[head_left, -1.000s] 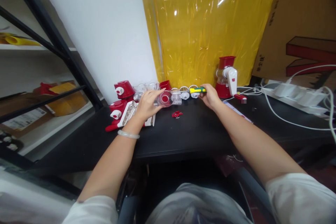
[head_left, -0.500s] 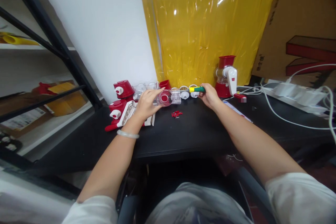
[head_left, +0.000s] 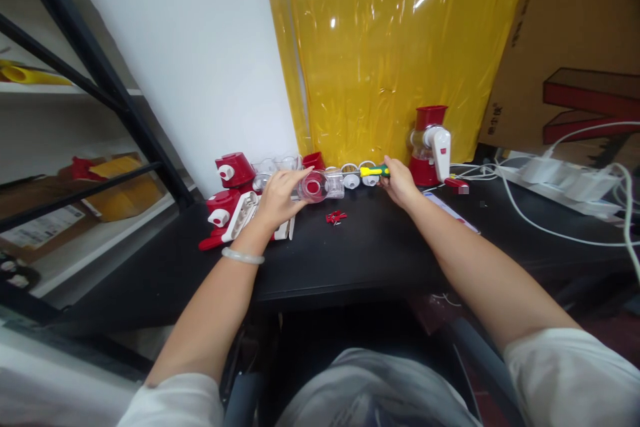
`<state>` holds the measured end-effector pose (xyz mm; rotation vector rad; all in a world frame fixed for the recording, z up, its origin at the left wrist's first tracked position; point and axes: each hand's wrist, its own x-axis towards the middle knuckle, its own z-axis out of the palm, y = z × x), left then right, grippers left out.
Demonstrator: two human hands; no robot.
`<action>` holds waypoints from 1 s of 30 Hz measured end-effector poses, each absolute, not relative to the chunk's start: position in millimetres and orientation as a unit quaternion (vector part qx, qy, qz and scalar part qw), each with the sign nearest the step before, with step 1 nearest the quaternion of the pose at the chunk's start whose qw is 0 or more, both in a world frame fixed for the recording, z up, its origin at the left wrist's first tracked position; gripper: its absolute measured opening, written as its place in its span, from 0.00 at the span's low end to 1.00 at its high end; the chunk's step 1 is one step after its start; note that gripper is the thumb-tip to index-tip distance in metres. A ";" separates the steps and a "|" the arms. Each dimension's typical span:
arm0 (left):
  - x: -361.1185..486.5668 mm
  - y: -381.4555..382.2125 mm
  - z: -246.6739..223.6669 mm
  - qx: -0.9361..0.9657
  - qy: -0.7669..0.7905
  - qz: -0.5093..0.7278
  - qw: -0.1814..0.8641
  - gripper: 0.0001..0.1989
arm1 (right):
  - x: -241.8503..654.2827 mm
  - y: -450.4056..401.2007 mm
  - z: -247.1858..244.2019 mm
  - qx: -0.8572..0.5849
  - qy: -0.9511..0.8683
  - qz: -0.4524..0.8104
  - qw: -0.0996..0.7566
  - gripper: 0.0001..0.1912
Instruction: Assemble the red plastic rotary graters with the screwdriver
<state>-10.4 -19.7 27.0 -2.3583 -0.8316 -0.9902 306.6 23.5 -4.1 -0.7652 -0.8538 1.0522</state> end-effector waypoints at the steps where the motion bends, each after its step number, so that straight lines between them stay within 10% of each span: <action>1: -10.2 -20.3 27.4 -0.854 -0.306 -0.356 0.223 0.36 | 305.5 22.2 -3.1 -0.337 -0.377 0.484 0.714 0.19; 30: -6.1 -27.3 33.0 -0.844 -0.330 -0.353 0.231 0.34 | 303.6 23.9 -5.4 -0.311 -0.322 0.522 0.726 0.11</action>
